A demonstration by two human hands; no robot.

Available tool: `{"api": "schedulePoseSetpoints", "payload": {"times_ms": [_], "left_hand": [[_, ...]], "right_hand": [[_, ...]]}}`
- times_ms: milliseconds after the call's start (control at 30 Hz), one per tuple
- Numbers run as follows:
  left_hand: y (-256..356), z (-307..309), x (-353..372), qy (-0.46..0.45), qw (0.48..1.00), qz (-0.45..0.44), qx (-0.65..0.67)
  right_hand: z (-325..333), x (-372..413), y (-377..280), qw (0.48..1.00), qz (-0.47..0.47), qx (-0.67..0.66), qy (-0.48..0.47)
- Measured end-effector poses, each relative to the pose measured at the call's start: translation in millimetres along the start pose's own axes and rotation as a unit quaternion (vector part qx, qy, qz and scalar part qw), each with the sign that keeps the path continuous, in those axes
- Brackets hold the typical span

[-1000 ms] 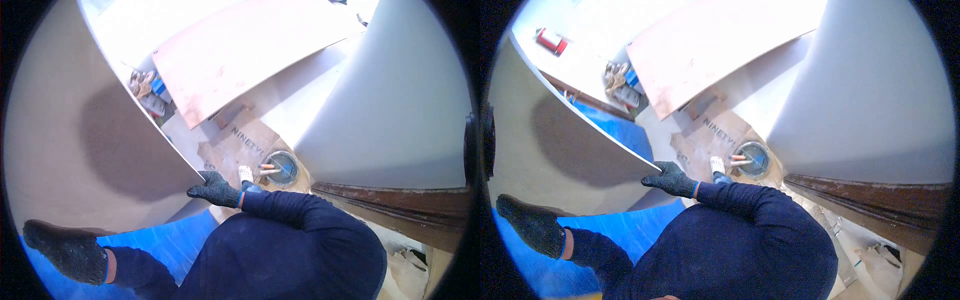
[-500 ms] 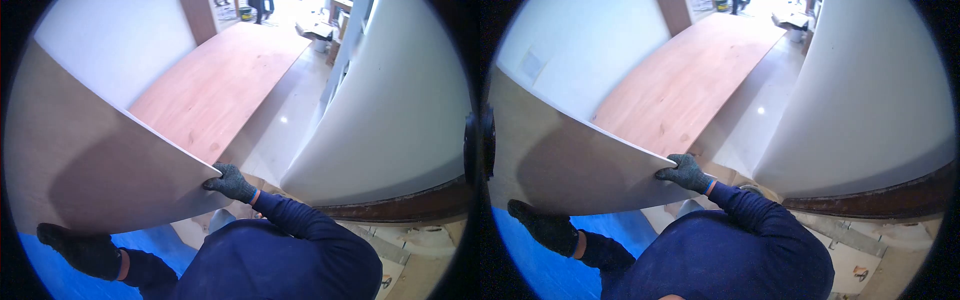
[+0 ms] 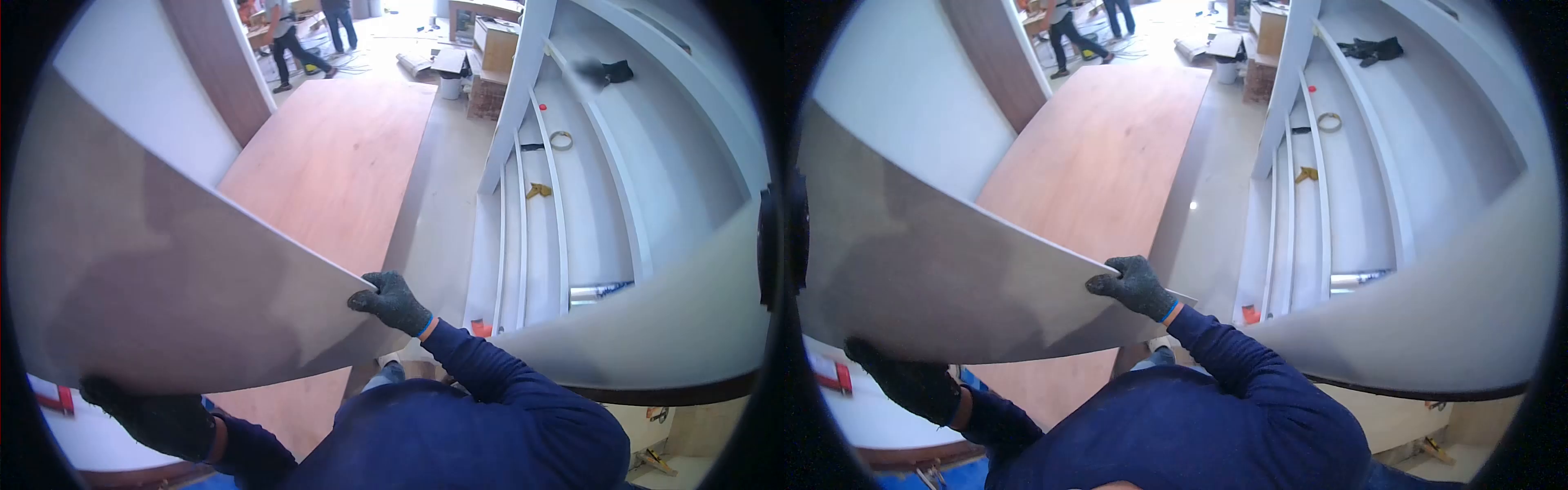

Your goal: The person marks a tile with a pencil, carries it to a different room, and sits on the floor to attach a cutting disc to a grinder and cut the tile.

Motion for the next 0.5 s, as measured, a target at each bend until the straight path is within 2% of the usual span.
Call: {"api": "schedulePoseSetpoints", "payload": {"times_ms": [33, 100, 167, 200, 233, 267, 300, 333, 367, 400, 433, 467, 500], "left_hand": [[1.9, -31.1, -4.0, -0.002, 1.0, 0.0, 0.009], [48.3, -85.0, -23.0, 0.064, 0.992, -0.103, -0.031], [58.4, -165.3, -1.5, -0.047, 0.978, -0.009, 0.202], [70.9, -217.3, 26.7, -0.14, 0.913, 0.076, 0.376], [94.8, -273.5, 66.2, -0.23, 0.747, 0.207, 0.588], [134.0, -312.8, 102.6, -0.283, 0.561, 0.309, 0.714], [182.2, -342.0, 127.9, -0.334, 0.415, 0.359, 0.766], [231.5, -364.0, 156.4, -0.389, 0.331, 0.346, 0.787], [279.2, -373.5, 144.4, -0.436, 0.281, 0.414, 0.748], [315.0, -397.8, 166.2, -0.497, 0.308, 0.387, 0.713], [347.0, -411.1, 160.5, -0.446, 0.302, 0.417, 0.732], [374.6, -426.0, 155.9, -0.462, 0.326, 0.422, 0.708], [402.6, -445.0, 156.3, -0.463, 0.323, 0.443, 0.696]], "right_hand": [[9.6, -15.8, 2.8, 1.0, -0.015, -0.021, 0.015], [46.4, -60.1, 0.0, 0.998, -0.004, -0.043, 0.042], [76.2, -93.4, 2.0, 0.996, -0.006, -0.065, 0.063], [93.3, -113.3, -0.4, 0.993, 0.02, -0.065, 0.098], [109.9, -131.0, -1.2, 0.992, 0.023, -0.062, 0.111], [129.1, -145.9, -3.1, 0.99, 0.027, -0.052, 0.128], [147.3, -161.1, -4.8, 0.988, 0.03, -0.042, 0.146], [166.1, -179.5, -4.8, 0.986, 0.029, -0.041, 0.158], [184.0, -196.8, -6.8, 0.985, 0.038, -0.022, 0.168], [200.0, -212.0, -8.4, 0.983, 0.049, -0.003, 0.176], [214.5, -228.2, -9.2, 0.982, 0.05, -0.001, 0.181], [227.2, -247.1, -9.8, 0.984, 0.049, -0.002, 0.172], [242.6, -267.6, -8.7, 0.986, 0.049, -0.004, 0.163]]}}
Point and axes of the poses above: each hand's wrist, its own x-axis away from the middle knuckle, its own z-axis out of the back of the hand, y = z × x, the point moved 10 cm from there along -x, towards the middle knuckle, and after that the axes turned 15 degrees about x, right-handed, at the moved point
